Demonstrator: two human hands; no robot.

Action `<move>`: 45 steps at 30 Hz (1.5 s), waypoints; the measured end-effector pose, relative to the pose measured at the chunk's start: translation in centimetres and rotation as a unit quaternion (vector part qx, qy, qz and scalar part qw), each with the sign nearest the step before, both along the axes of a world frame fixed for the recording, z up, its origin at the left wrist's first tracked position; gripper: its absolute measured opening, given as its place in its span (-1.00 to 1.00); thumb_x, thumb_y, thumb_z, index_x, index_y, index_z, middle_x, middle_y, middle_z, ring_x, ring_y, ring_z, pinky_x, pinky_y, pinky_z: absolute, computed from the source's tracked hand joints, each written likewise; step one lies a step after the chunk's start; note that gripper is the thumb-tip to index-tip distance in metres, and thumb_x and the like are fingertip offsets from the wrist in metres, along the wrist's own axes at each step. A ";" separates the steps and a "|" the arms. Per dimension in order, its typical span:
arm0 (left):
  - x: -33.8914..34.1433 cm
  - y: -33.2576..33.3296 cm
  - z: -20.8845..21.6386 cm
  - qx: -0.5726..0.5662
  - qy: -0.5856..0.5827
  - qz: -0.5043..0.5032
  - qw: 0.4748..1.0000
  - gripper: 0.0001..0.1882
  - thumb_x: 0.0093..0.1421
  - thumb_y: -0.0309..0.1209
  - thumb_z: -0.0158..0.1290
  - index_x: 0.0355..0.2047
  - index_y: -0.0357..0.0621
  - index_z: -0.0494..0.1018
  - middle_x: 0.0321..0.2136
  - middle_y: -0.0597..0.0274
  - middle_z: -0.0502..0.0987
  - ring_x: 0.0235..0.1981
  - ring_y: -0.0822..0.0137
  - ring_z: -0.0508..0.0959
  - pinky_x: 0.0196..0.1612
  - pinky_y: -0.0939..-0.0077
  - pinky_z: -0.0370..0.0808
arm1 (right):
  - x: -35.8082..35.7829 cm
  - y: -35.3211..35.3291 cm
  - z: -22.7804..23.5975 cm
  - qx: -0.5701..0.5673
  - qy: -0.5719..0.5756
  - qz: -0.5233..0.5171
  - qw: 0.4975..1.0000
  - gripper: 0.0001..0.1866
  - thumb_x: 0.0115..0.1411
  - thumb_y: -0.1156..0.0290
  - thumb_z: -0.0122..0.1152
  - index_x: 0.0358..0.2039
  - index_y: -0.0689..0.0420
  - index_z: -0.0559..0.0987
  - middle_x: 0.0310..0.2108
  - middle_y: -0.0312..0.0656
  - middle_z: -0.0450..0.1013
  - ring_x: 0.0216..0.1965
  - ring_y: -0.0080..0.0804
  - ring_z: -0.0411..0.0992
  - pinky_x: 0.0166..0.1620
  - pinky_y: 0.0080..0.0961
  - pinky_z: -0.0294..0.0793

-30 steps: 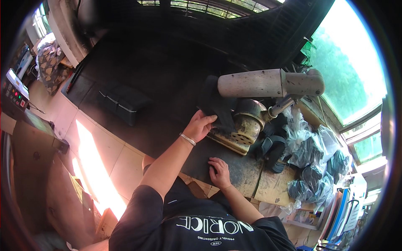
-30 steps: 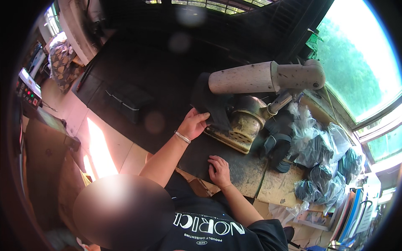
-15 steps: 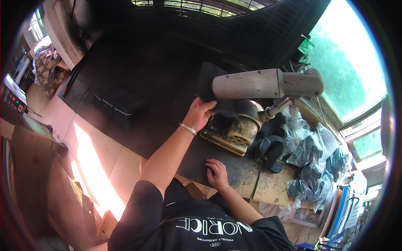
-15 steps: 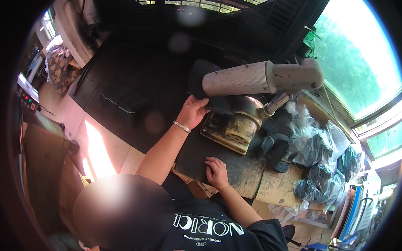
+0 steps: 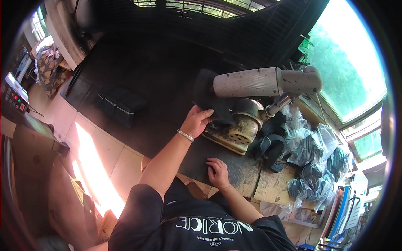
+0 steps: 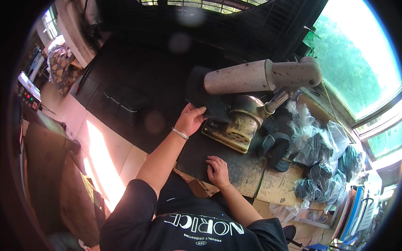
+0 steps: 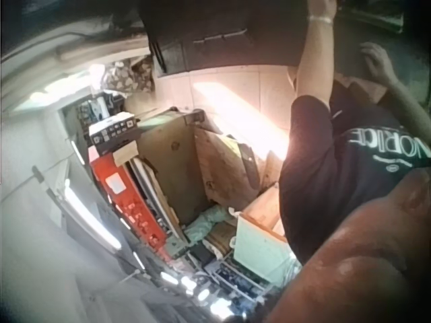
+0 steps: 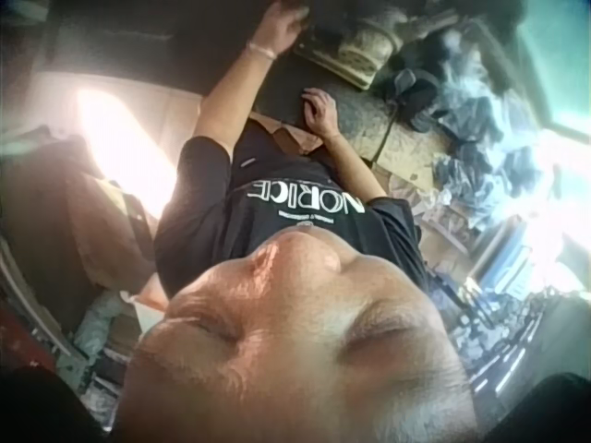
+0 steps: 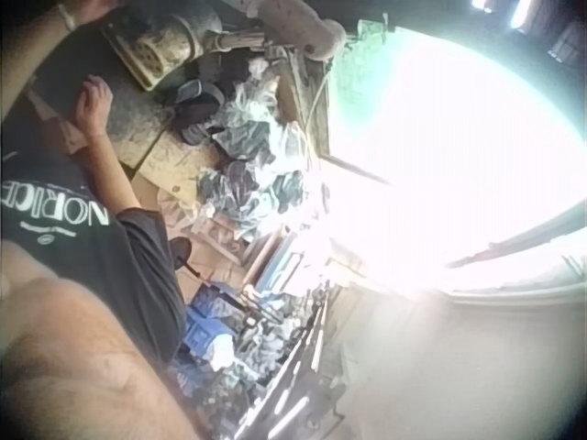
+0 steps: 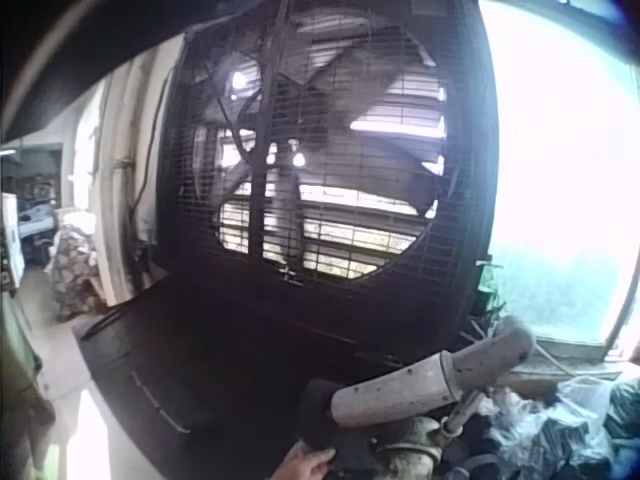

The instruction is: Heating shoe components using an industrial heater to prepare them for the lasting process.

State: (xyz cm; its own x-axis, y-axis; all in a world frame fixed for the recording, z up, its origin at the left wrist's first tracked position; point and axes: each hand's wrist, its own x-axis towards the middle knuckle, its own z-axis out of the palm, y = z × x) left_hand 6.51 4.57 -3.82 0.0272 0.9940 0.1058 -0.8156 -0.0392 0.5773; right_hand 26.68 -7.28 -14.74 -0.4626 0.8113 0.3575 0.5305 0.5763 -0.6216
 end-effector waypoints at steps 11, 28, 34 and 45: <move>-0.5 -2.6 -0.9 0.005 -0.008 -0.013 1.000 -0.67 0.18 -0.58 0.05 -0.02 -0.22 0.37 -0.10 0.21 0.53 -0.08 0.35 0.53 -0.01 0.43 0.47 | -0.1 -0.2 -0.1 0.006 -0.005 0.000 1.000 -0.73 0.00 0.57 0.17 -0.23 0.10 0.53 -0.08 -0.19 0.47 0.01 -0.14 0.40 0.05 -0.25 0.34; -1.8 -4.9 -1.6 0.020 -0.006 -0.034 0.999 -0.57 0.16 -0.66 0.01 0.06 -0.24 0.31 -0.04 0.18 0.49 -0.01 0.32 0.50 0.08 0.41 0.43 | 0.0 -0.4 -0.2 0.003 -0.012 -0.001 1.000 -0.73 0.00 0.56 0.17 -0.22 0.10 0.54 -0.06 -0.19 0.46 0.04 -0.14 0.38 0.06 -0.24 0.33; -2.1 -4.0 -1.9 0.035 -0.004 -0.029 0.999 -0.59 0.14 -0.63 0.02 0.03 -0.23 0.36 -0.02 0.16 0.50 0.04 0.28 0.48 0.15 0.40 0.37 | 0.0 -0.3 -0.2 0.005 -0.009 0.001 1.000 -0.74 0.01 0.56 0.17 -0.22 0.11 0.54 -0.06 -0.19 0.46 0.04 -0.14 0.38 0.07 -0.24 0.33; -1.4 -0.2 -0.7 0.025 0.012 -0.018 0.999 -0.68 0.18 -0.60 0.01 -0.02 -0.21 0.39 -0.07 0.20 0.52 -0.02 0.28 0.52 0.06 0.32 0.46 | 0.0 -0.1 -0.1 -0.003 0.001 0.001 1.000 -0.75 0.01 0.57 0.17 -0.24 0.12 0.54 -0.06 -0.18 0.47 0.03 -0.14 0.39 0.06 -0.24 0.34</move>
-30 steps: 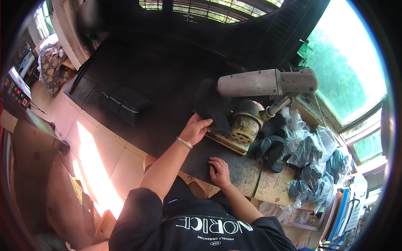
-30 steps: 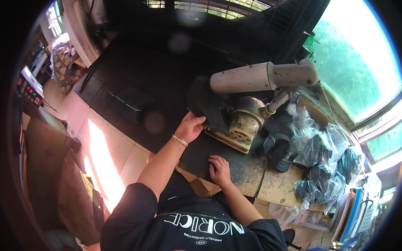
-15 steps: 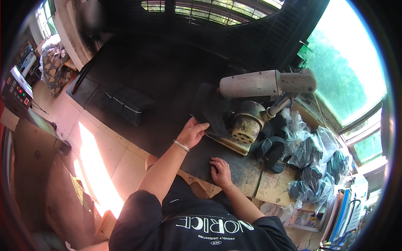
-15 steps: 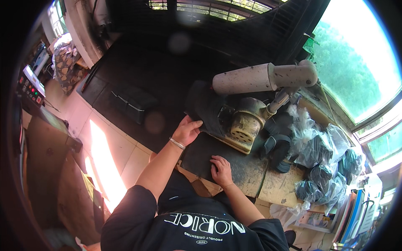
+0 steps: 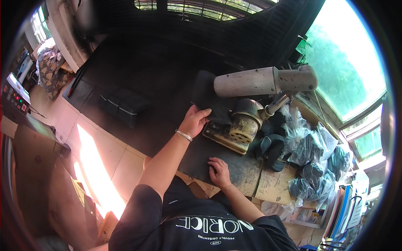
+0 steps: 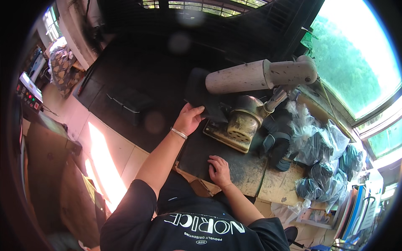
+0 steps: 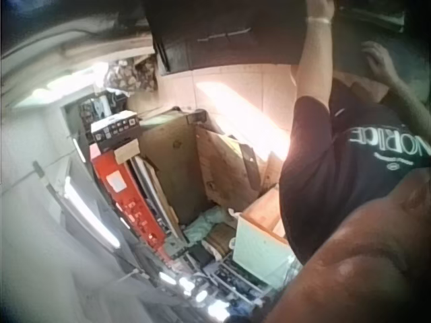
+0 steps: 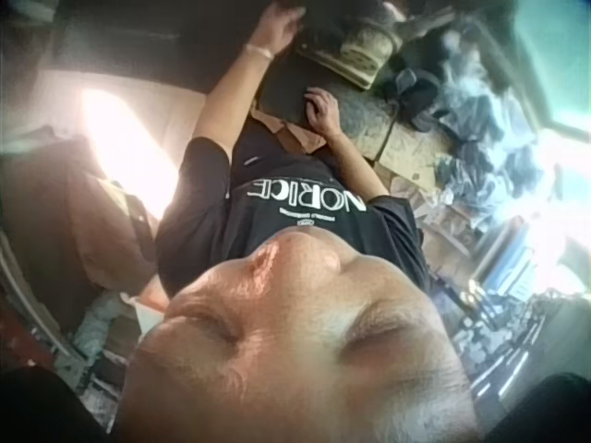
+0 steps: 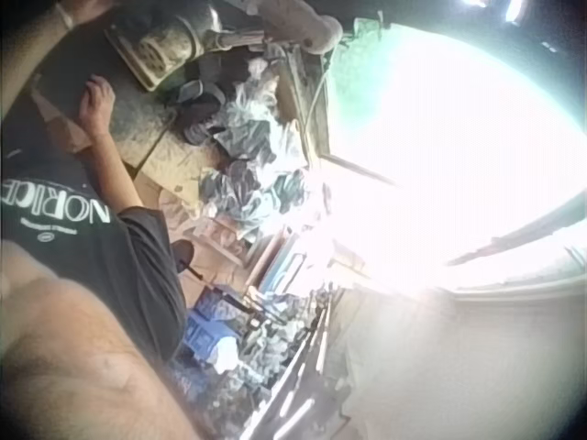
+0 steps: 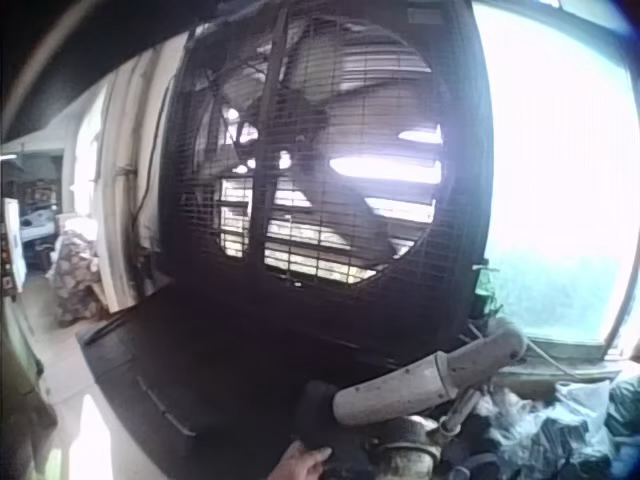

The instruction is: Heating shoe components using an industrial heater to prepare them for the lasting process.

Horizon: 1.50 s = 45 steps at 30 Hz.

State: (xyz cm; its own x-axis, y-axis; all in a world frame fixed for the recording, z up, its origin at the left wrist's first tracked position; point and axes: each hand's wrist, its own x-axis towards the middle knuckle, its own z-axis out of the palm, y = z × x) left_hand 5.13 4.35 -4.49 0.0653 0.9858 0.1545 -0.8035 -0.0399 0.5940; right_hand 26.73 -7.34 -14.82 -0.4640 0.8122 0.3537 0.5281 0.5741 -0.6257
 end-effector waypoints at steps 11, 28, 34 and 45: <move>0.7 2.7 1.7 0.010 -0.010 0.014 1.000 -0.69 0.18 -0.61 0.02 -0.05 -0.18 0.40 -0.10 0.20 0.53 -0.05 0.27 0.53 0.03 0.28 0.49 | 0.0 -0.1 0.0 -0.002 0.004 -0.002 1.000 -0.76 0.01 0.58 0.16 -0.25 0.13 0.54 -0.08 -0.18 0.48 0.03 -0.15 0.40 0.06 -0.25 0.34; 0.0 -1.5 -0.5 0.002 -0.010 -0.004 1.000 -0.60 0.17 -0.62 -0.01 0.04 -0.22 0.35 0.00 0.17 0.48 0.06 0.24 0.47 0.15 0.27 0.39 | -0.1 -0.1 0.1 0.010 0.003 -0.004 1.000 -0.77 0.01 0.57 0.16 -0.26 0.11 0.54 -0.08 -0.20 0.47 0.02 -0.15 0.40 0.05 -0.24 0.34; 0.0 -3.2 -0.6 -0.011 -0.034 0.001 0.999 -0.64 0.16 -0.63 0.02 -0.01 -0.24 0.36 -0.08 0.16 0.52 -0.04 0.31 0.51 0.07 0.40 0.43 | -0.1 -0.3 0.1 0.014 -0.003 -0.004 1.000 -0.76 0.00 0.57 0.16 -0.26 0.11 0.53 -0.08 -0.20 0.48 0.02 -0.15 0.40 0.05 -0.24 0.34; 2.0 -5.2 -0.9 0.022 -0.065 0.026 0.997 -0.58 0.18 -0.63 -0.01 0.08 -0.26 0.32 0.01 0.13 0.46 0.07 0.26 0.44 0.18 0.34 0.33 | -7.2 2.0 9.0 -0.272 0.456 -0.037 0.847 -0.36 0.11 0.45 0.30 0.17 0.18 0.22 0.17 -0.10 0.24 0.16 -0.34 0.25 0.16 -0.40 0.26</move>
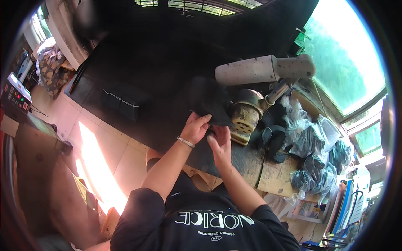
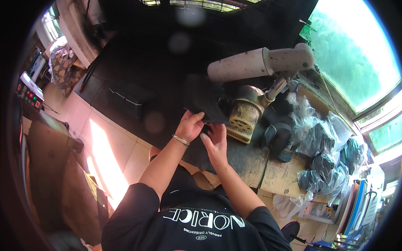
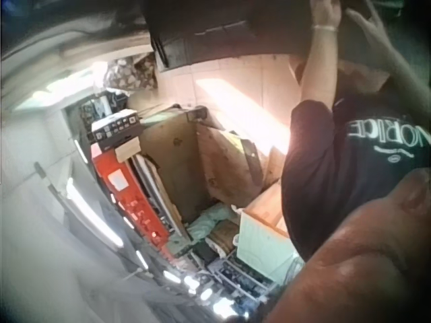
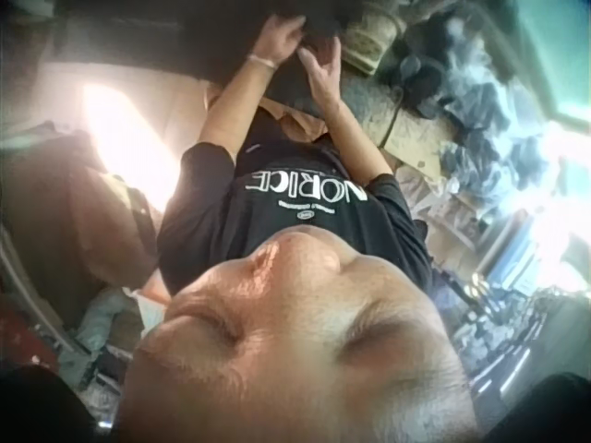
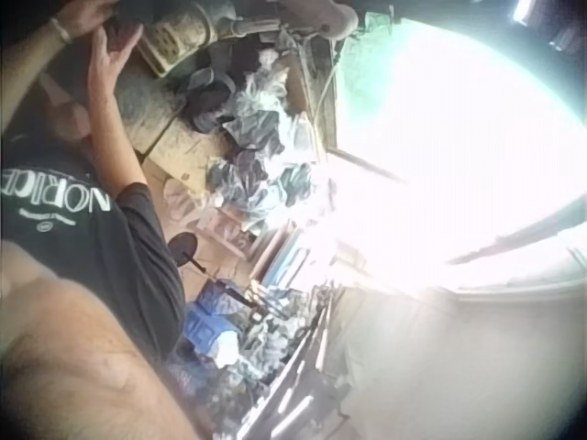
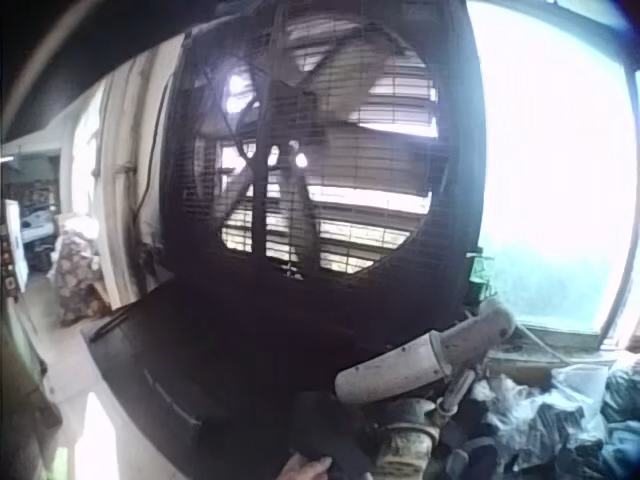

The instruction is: Heating shoe components using an industrial heater to prepare them for the lasting process.

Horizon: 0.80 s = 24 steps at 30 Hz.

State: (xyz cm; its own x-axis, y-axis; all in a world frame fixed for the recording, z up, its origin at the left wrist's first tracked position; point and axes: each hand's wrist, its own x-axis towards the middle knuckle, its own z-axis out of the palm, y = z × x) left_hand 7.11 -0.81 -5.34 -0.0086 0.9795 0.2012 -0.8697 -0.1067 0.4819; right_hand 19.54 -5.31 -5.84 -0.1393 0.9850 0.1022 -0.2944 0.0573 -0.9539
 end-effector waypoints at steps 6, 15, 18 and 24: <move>1.9 0.4 0.9 -0.032 0.035 0.071 0.996 -0.62 0.19 -0.63 -0.01 0.04 -0.29 0.34 -0.02 0.13 0.47 0.04 0.29 0.45 0.16 0.36 0.35 | -2.5 3.7 1.8 -0.019 0.177 -0.096 0.979 -0.56 0.17 0.56 0.19 0.07 0.19 0.33 0.02 -0.21 0.39 0.03 -0.45 0.35 0.11 -0.52 0.30; -0.4 3.1 1.6 -0.043 0.009 0.015 0.999 -0.65 0.14 -0.63 -0.03 -0.03 -0.31 0.37 -0.07 0.07 0.48 -0.01 0.19 0.48 0.14 0.28 0.37 | -1.4 6.7 1.9 -0.048 0.155 -0.128 0.978 -0.70 0.12 0.52 0.26 -0.14 0.21 0.43 -0.18 -0.24 0.47 -0.15 -0.53 0.42 -0.04 -0.58 0.39; -3.0 5.0 2.0 -0.037 -0.010 -0.030 0.999 -0.63 0.09 -0.66 -0.07 -0.04 -0.31 0.39 -0.07 0.04 0.49 0.00 0.10 0.48 0.18 0.17 0.34 | -1.5 7.7 3.5 -0.059 0.138 -0.117 0.982 -0.74 0.10 0.51 0.26 -0.20 0.22 0.45 -0.24 -0.24 0.48 -0.22 -0.54 0.43 -0.09 -0.58 0.40; -5.1 8.3 4.8 -0.007 0.041 -0.031 0.999 -0.55 0.03 -0.71 -0.11 -0.01 -0.30 0.36 -0.03 0.05 0.46 0.04 0.15 0.44 0.20 0.27 0.30 | -2.4 11.2 4.5 -0.101 0.159 -0.093 0.978 -0.82 0.12 0.50 0.24 -0.27 0.21 0.47 -0.29 -0.24 0.47 -0.24 -0.49 0.45 -0.05 -0.48 0.44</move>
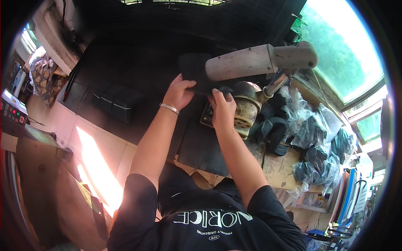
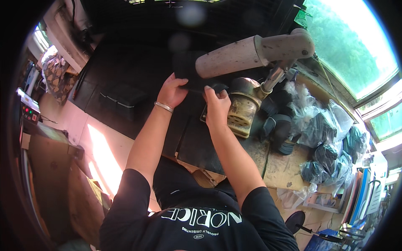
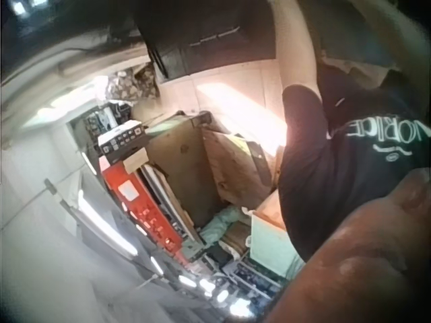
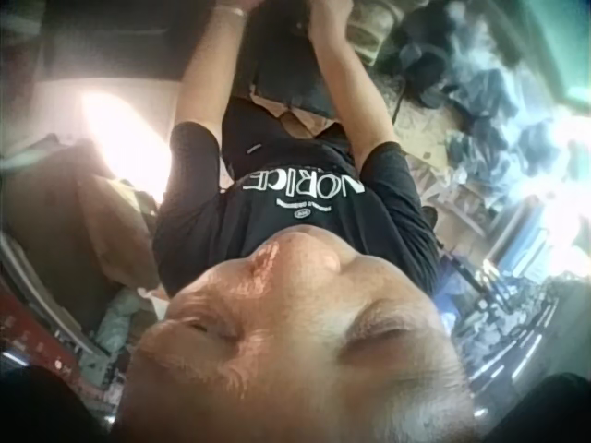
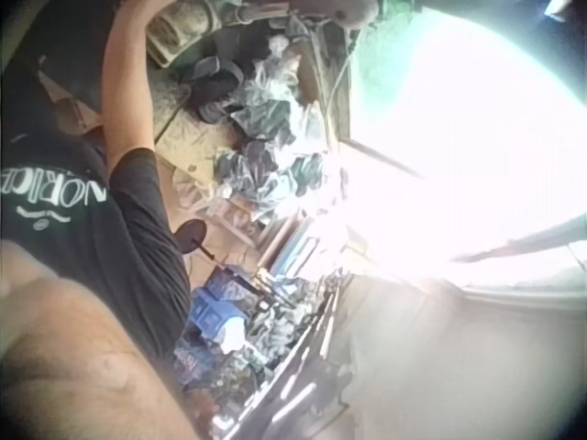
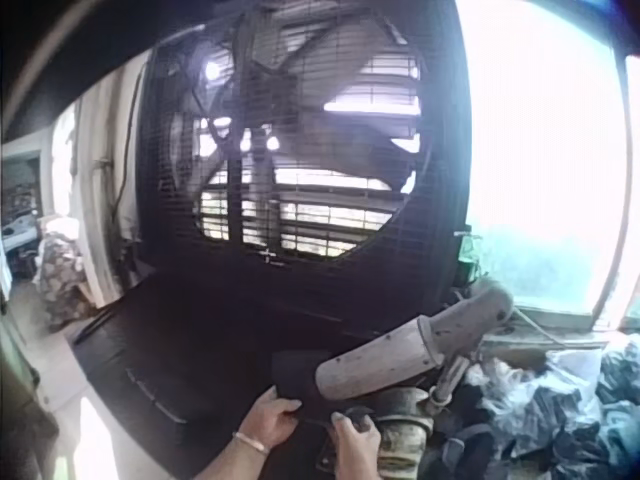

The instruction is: Heating shoe components using an industrial heater to prepare them for the lasting process.

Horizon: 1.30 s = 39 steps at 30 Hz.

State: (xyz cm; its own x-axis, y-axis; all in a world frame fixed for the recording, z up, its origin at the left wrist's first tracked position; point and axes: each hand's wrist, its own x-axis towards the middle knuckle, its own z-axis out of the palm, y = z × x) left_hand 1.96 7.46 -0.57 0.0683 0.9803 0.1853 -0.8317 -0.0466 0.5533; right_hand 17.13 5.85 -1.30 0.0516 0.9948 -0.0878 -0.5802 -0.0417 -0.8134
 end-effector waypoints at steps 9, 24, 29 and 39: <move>0.8 0.4 1.5 0.011 0.040 -0.012 0.999 -0.53 0.06 -0.71 -0.13 0.03 -0.30 0.32 -0.01 0.07 0.45 0.06 0.20 0.42 0.21 0.30 0.28 | 0.5 0.0 1.0 -0.015 -0.003 -0.012 1.000 -0.80 0.15 0.51 0.18 -0.21 0.23 0.46 -0.21 -0.21 0.46 -0.10 -0.37 0.44 0.13 -0.29 0.38; 1.4 -3.1 -0.2 0.008 0.038 -0.022 0.999 -0.48 0.03 -0.71 -0.11 0.08 -0.33 0.29 0.03 0.02 0.43 0.10 0.12 0.41 0.25 0.22 0.24 | 1.4 -4.1 -0.8 -0.016 -0.019 -0.009 1.000 -0.76 0.17 0.49 0.17 -0.12 0.15 0.46 -0.14 -0.29 0.46 -0.08 -0.52 0.41 0.12 -0.41 0.35; 1.5 -3.7 -0.8 0.010 0.044 -0.024 0.999 -0.46 0.01 -0.71 -0.10 0.09 -0.34 0.28 0.04 0.02 0.43 0.11 0.14 0.40 0.26 0.24 0.23 | 1.5 -5.2 -1.4 -0.024 -0.020 -0.018 0.999 -0.75 0.17 0.49 0.18 -0.12 0.13 0.46 -0.15 -0.32 0.46 -0.10 -0.55 0.42 0.05 -0.46 0.38; 1.8 -5.5 -1.4 0.013 0.042 -0.048 0.998 -0.45 0.03 -0.69 -0.11 0.11 -0.33 0.25 0.05 0.06 0.42 0.10 0.23 0.40 0.23 0.33 0.25 | 1.9 -7.2 -1.8 -0.034 -0.021 -0.011 0.999 -0.76 0.18 0.48 0.18 -0.13 0.10 0.45 -0.14 -0.35 0.45 -0.10 -0.57 0.40 0.05 -0.49 0.37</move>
State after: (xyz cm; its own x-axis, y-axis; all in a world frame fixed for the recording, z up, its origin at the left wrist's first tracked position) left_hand 3.79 1.91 -2.01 0.1782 0.9632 0.2011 -0.7834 0.0152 0.6213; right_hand 19.06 -1.35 -3.07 0.0782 0.9853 -0.1517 -0.5471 -0.0848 -0.8328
